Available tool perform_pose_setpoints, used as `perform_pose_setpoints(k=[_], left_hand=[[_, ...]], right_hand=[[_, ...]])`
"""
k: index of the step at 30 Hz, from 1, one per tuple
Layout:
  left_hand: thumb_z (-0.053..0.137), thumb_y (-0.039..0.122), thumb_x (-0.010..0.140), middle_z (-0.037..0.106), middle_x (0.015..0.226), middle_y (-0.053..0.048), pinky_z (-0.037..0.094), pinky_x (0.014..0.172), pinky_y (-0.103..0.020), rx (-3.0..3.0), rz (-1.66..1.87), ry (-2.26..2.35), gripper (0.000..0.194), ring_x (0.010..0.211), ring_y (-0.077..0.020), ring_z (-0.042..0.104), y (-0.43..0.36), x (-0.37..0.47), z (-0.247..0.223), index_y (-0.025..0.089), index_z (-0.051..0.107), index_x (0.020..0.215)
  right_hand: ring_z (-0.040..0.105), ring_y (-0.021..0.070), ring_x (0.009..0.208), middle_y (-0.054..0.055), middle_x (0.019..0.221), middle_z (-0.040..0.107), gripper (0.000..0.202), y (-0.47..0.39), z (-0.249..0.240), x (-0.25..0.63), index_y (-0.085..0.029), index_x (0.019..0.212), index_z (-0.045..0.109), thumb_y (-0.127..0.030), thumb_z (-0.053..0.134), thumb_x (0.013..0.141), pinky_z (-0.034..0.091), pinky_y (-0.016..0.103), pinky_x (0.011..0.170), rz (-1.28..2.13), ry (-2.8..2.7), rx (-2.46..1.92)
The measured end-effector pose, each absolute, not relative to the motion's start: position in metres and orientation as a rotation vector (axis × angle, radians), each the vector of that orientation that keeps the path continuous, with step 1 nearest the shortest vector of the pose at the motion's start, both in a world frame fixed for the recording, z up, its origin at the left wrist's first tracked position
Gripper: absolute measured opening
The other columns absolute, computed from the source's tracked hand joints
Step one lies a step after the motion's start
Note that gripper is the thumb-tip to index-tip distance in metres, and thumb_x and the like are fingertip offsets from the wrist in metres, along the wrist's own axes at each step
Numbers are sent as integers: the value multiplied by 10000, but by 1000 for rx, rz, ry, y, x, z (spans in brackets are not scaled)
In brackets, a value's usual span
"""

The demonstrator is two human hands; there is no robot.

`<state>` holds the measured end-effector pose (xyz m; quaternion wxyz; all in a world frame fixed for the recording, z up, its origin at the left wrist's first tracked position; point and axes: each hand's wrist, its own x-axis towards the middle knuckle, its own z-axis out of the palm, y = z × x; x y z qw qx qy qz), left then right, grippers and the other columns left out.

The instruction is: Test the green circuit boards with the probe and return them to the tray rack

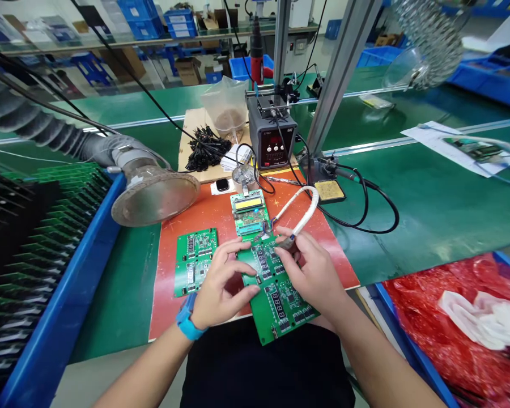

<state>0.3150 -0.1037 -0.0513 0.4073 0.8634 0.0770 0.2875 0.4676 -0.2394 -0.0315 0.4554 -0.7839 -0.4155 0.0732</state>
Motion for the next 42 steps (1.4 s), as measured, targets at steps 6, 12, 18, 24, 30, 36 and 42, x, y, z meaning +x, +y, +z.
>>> perform_pose_setpoints(k=[6, 12, 18, 24, 30, 36, 42], left_hand=[[730, 210, 732, 616, 1159, -73, 445, 963, -454, 2132, 734, 295, 94, 1148, -249, 533, -112, 318, -52, 219, 653, 786], [721, 172, 722, 649, 1110, -74, 465, 943, -474, 2076, 780, 318, 85, 1145, -261, 545, -117, 319, -51, 212, 659, 765], [710, 170, 736, 641, 1127, -83, 473, 943, -473, 2054, 770, 285, 77, 1166, -266, 543, -116, 319, -53, 208, 659, 780], [697, 238, 781, 571, 1208, -102, 452, 977, -465, 2084, 779, 253, 127, 1213, -262, 508, -114, 316, -61, 217, 628, 886], [639, 539, 793, 329, 1438, -170, 353, 1049, -565, 2092, 772, 213, 537, 1345, -340, 353, -108, 314, -83, 222, 510, 1206], [612, 543, 812, 353, 1418, -172, 375, 1035, -545, 2054, 771, 172, 556, 1332, -332, 378, -108, 315, -90, 226, 472, 1246], [605, 530, 821, 357, 1420, -176, 380, 1029, -532, 2046, 766, 172, 550, 1326, -326, 390, -109, 315, -90, 222, 466, 1255]], right_hand=[[663, 169, 919, 63, 1035, 698, 276, -240, -30, 467, -206, 1146, 607, -273, 594, 878, 556, 274, 768, 183, -1025, -1935], [667, 173, 874, 61, 1008, 696, 291, -241, -33, 467, -210, 1162, 595, -286, 591, 881, 556, 311, 785, 232, -982, -1914], [667, 174, 909, 55, 1028, 693, 286, -241, -37, 468, -224, 1161, 595, -290, 593, 883, 551, 311, 804, 246, -977, -1906], [666, 163, 898, 45, 1006, 695, 290, -241, -34, 468, -231, 1161, 599, -287, 602, 876, 553, 301, 816, 269, -977, -1892], [654, 131, 914, 14, 1030, 678, 345, -248, -27, 468, -300, 1223, 569, -260, 602, 882, 550, 252, 824, 358, -891, -1780], [635, 91, 868, -9, 994, 642, 406, -290, -17, 459, -349, 1287, 504, -229, 568, 904, 541, 163, 749, 434, -1009, -1839], [621, 97, 853, 5, 1001, 632, 397, -308, -21, 449, -305, 1293, 474, -211, 539, 913, 537, 186, 782, 413, -1108, -1933]])
